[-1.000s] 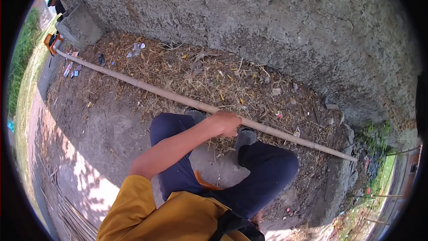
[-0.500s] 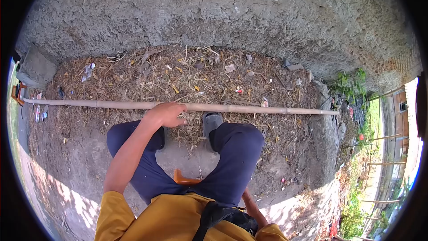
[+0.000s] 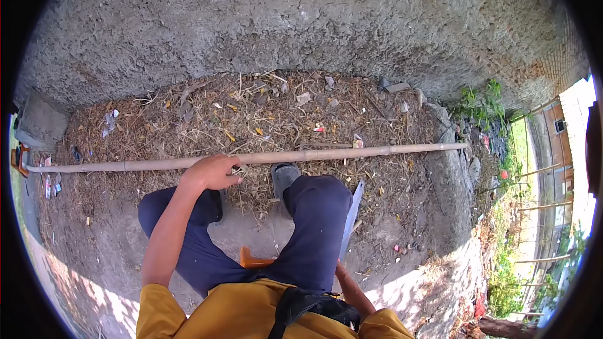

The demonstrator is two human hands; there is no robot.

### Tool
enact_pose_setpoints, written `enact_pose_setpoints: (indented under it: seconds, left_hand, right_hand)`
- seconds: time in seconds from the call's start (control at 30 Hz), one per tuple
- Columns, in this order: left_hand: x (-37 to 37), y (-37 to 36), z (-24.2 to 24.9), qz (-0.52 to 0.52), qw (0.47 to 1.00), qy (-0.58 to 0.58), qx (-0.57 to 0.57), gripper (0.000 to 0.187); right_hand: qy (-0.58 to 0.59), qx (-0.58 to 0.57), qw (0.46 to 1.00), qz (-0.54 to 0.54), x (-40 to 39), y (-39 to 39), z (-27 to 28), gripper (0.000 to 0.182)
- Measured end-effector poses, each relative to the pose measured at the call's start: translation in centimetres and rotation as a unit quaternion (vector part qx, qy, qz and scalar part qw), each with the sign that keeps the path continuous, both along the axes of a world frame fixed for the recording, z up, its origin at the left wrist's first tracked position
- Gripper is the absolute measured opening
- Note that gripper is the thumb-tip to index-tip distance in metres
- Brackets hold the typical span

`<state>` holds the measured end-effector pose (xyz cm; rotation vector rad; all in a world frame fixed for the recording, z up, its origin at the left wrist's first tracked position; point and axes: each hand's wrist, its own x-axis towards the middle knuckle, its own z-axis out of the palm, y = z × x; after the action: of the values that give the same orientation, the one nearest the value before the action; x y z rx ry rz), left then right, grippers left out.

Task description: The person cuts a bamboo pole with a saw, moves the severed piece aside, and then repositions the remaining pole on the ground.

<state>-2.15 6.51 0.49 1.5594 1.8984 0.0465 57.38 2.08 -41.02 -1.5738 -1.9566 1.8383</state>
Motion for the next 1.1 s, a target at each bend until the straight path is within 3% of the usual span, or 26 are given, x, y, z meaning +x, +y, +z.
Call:
enact_pose_setpoints:
  seconds: [0.23, 0.27, 0.3, 0.33, 0.37, 0.43, 0.47, 0.53, 0.63, 0.67, 0.8, 0.9, 0.93, 1.0, 1.1]
  left_hand:
    - [0.0, 0.1, 0.3, 0.008, 1.000, -0.003, -0.007, 0.052]
    - [0.0, 0.2, 0.4, 0.013, 1.000, -0.005, -0.014, 0.052]
    - [0.0, 0.3, 0.5, 0.010, 1.000, -0.003, -0.012, 0.052]
    - [0.0, 0.4, 0.6, 0.017, 0.999, -0.009, -0.036, 0.053]
    - [0.0, 0.5, 0.7, 0.024, 0.998, -0.015, -0.059, 0.053]
    - [-0.1, 0.5, 0.5, 0.023, 0.998, -0.014, -0.056, 0.053]
    - [-0.1, 0.5, 0.5, 0.027, 0.998, -0.013, -0.053, 0.052]
    - [-0.1, 0.3, 0.6, 0.023, 0.999, -0.018, -0.045, 0.052]
    - [0.0, 0.1, 1.2, 0.017, 0.999, -0.026, -0.023, 0.049]
    - [0.1, -0.1, 1.6, 0.015, 0.999, -0.030, -0.011, 0.047]
    - [0.3, -1.4, 6.1, 0.001, 1.000, -0.004, 0.006, 0.048]
    - [-1.1, -1.1, 9.5, -0.011, 0.999, -0.032, -0.008, 0.050]
    - [-2.4, -0.6, 9.8, -0.012, 0.995, -0.089, -0.034, 0.048]
    - [-5.5, 0.6, 8.7, -0.008, 0.987, -0.150, -0.063, 0.046]
    - [-11.1, 1.9, 2.0, 0.066, 0.972, -0.200, -0.102, 0.052]
  right_hand:
    - [0.150, -0.057, 0.984, -0.076, 1.9, -0.2, -5.8, 0.047]
    - [0.151, -0.055, 0.984, -0.078, 1.2, 0.3, -3.8, 0.047]
    - [0.137, 0.098, 0.985, 0.021, -0.2, 1.3, 0.1, 0.043]
    - [0.118, 0.247, 0.954, 0.119, -1.1, 1.9, 2.4, 0.039]
    - [0.118, 0.248, 0.954, 0.116, -1.1, 2.1, 2.2, 0.039]
    - [-0.020, 0.144, 0.984, 0.101, -0.9, 2.7, 2.1, 0.031]
    - [-0.019, 0.144, 0.984, 0.099, -1.1, 3.2, 2.4, 0.031]
    - [-0.128, 0.137, 0.971, 0.148, -2.2, 4.6, 3.7, 0.028]
    - [-0.175, 0.162, 0.959, 0.152, -4.4, 7.5, 7.9, 0.025]
    - [-0.132, 0.172, 0.969, 0.121, -3.9, 8.4, 6.3, 0.022]
    - [-0.137, 0.218, 0.958, 0.125, -5.6, 15.2, 8.3, 0.031]
    - [-0.151, 0.339, 0.921, 0.119, -9.1, 21.1, 12.1, 0.037]
    - [-0.139, 0.343, 0.924, 0.098, -10.9, 23.1, 14.2, 0.042]
    - [-0.137, 0.385, 0.907, 0.104, -14.1, 26.8, 16.9, 0.049]
    - [-0.151, 0.391, 0.900, 0.119, -19.4, 30.9, 19.3, 0.059]
